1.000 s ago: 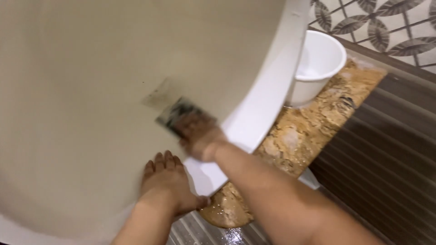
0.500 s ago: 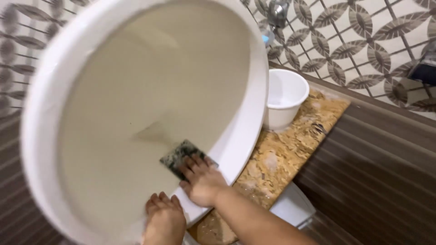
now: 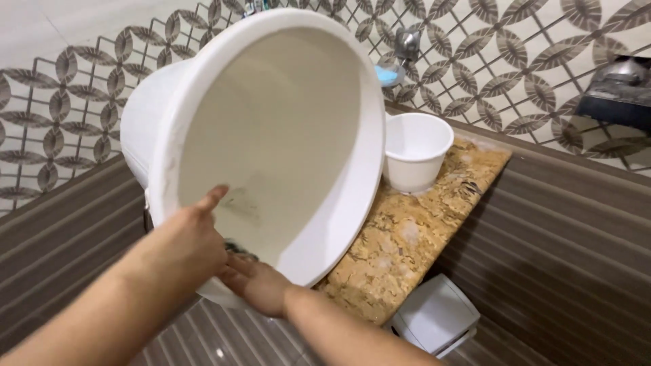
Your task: Scrubbing a large plastic bucket, its lid, and a step stool with a sponge in a bathroom.
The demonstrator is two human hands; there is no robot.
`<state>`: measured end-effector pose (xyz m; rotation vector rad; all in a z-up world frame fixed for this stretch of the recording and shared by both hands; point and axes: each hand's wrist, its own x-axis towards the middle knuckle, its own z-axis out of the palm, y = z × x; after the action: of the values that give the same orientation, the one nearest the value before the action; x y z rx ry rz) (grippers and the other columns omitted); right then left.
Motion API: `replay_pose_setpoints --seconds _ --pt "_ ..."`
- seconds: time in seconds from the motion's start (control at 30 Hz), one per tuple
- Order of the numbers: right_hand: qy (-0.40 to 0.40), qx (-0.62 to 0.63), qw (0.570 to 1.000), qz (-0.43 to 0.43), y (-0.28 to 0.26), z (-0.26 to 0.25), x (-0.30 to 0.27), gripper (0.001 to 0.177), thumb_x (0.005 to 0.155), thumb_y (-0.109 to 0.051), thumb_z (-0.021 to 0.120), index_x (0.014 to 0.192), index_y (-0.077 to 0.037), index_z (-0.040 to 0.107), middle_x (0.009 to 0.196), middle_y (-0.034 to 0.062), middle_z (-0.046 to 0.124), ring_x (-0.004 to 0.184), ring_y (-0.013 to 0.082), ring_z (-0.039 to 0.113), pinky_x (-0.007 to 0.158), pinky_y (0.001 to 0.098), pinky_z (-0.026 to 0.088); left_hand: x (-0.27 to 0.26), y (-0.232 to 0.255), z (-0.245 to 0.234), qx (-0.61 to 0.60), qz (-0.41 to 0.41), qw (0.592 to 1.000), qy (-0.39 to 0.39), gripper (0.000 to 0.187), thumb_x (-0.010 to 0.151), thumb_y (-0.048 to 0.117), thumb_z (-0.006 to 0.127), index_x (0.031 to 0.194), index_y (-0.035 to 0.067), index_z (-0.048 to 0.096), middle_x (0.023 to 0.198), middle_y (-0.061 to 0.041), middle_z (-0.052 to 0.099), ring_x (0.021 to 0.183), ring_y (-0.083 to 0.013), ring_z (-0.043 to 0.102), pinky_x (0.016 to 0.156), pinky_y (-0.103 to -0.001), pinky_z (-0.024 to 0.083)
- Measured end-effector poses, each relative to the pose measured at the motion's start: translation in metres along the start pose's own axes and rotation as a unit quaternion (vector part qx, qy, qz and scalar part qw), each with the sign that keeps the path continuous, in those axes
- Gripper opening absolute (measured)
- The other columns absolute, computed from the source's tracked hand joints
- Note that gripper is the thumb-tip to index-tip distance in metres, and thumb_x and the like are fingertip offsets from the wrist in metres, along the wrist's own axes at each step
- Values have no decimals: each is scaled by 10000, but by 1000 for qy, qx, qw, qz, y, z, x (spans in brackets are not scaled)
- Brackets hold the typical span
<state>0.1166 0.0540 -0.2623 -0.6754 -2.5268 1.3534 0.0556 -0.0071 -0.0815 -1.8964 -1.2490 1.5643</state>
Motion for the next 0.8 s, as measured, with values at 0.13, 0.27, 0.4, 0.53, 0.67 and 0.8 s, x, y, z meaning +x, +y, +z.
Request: replay_pose_setpoints --seconds 0.13,0.27,0.4,0.53,0.67,0.8 --pt "-1 103 995 1 -51 -12 -23 914 936 -646 424 1699 -260 102 1664 113 305 1465 358 353 1171 482 299 -24 -29 1 61 -18 996 70 161 950 195 656 872 118 774 955 -51 722 1187 -300 570 1267 -564 3" --pt "134 92 987 -21 -64 5 -18 898 821 -419 697 1592 -126 342 1361 224 623 1212 346 633 1078 396 492 -24 -39 27 31 -159 953 256 339 788 228 656 1117 184 721 1427 -72 589 1484 -277 373 1235 -565 97" --pt "307 155 938 -51 -83 8 1 675 797 -256 720 1432 -63 596 1117 202 752 1025 311 755 975 363 574 -4 -39 58 -32 -332 832 443 676 758 188 649 1427 208 558 1623 -88 456 1512 -257 362 1238 -488 210" --pt "402 192 893 -60 -111 -3 7 465 811 -242 736 1237 -56 705 941 193 760 909 347 752 826 419 583 13 -28 78 -503 -369 595 506 798 836 82 590 1611 100 401 1668 -178 357 1512 -368 378 1239 -477 313" --pt "382 230 895 -20 -119 1 23 355 866 -292 713 1116 -41 712 928 184 762 886 321 743 792 423 565 26 -22 72 -508 -347 539 576 683 732 67 726 1355 -71 484 1647 -270 268 1502 -480 292 1174 -532 325" --pt "296 287 909 -66 -70 17 69 413 854 -234 680 1202 -16 640 1089 187 726 972 291 694 852 419 558 30 -35 77 -480 -391 543 567 613 700 23 738 1241 -109 482 1609 -309 307 1458 -519 343 1157 -546 364"
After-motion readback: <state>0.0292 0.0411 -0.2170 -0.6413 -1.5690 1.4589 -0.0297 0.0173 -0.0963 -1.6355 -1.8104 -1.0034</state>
